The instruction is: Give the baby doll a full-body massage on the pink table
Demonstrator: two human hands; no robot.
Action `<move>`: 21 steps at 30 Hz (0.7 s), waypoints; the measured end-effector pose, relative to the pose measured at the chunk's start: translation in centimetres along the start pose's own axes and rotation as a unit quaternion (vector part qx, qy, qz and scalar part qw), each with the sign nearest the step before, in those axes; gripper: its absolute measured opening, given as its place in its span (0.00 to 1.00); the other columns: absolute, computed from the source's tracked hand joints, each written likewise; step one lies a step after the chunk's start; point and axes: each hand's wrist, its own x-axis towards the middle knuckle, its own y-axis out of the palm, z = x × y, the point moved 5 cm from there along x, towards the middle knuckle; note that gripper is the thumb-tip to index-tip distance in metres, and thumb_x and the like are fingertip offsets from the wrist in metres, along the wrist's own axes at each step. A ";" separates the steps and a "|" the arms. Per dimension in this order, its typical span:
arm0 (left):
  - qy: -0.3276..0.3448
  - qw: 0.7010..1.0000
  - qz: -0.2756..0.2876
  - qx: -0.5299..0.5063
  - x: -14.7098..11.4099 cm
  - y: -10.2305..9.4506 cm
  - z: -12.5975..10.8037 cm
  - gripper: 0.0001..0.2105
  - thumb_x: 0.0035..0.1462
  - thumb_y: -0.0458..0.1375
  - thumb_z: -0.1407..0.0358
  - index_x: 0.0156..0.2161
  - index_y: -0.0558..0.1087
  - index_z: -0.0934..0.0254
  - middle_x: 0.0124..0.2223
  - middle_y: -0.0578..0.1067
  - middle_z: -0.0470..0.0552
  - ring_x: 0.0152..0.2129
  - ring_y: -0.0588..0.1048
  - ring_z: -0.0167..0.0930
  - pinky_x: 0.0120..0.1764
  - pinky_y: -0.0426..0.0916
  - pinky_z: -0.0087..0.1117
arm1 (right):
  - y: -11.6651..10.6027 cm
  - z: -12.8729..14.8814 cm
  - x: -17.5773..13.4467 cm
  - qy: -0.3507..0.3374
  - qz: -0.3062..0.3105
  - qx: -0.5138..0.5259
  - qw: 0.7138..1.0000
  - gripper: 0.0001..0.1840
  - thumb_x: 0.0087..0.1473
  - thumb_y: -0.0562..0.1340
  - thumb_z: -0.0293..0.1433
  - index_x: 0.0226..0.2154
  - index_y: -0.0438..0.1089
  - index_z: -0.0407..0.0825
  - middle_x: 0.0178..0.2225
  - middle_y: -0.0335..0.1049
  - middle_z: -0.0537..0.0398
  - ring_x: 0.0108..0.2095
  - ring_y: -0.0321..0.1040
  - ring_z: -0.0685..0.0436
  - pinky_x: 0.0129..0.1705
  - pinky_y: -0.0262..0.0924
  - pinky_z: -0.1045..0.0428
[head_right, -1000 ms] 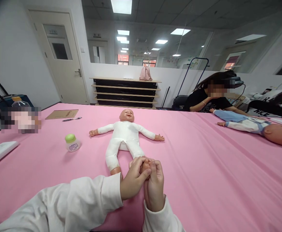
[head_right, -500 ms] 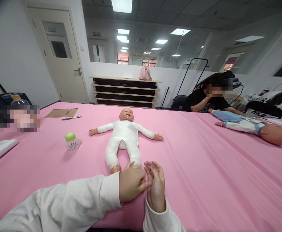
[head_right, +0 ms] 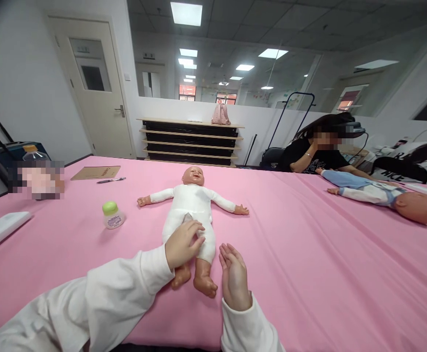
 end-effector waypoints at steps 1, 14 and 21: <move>0.000 1.000 -0.004 0.013 0.1 0.1 0.8 0.15 0.54 0.48 0.62 0.45 0.65 0.64 0.50 0.63 0.49 0.49 0.61 0.29 0.55 0.57 0.36 | 0.3 0.0 0.4 0.019 -0.002 -0.011 1.000 0.21 0.32 0.58 0.24 0.36 0.61 0.44 0.37 0.67 0.53 0.39 0.67 0.53 0.36 0.65 0.62; 0.021 0.999 0.011 0.030 -0.2 1.7 2.2 0.22 0.51 0.48 0.65 0.53 0.59 0.63 0.59 0.52 0.52 0.56 0.55 0.35 0.58 0.55 0.41 | 10.4 0.9 13.8 0.101 0.083 -0.072 0.989 0.08 0.55 0.49 0.30 0.33 0.59 0.43 0.27 0.65 0.53 0.27 0.65 0.54 0.30 0.66 0.57; 0.018 1.000 0.009 0.017 -0.4 1.6 1.9 0.22 0.50 0.48 0.65 0.53 0.59 0.63 0.59 0.52 0.51 0.56 0.56 0.34 0.59 0.56 0.41 | 12.0 0.3 18.6 0.109 0.217 0.081 0.967 0.22 0.57 0.43 0.42 0.41 0.60 0.43 0.40 0.66 0.45 0.45 0.65 0.49 0.51 0.61 0.48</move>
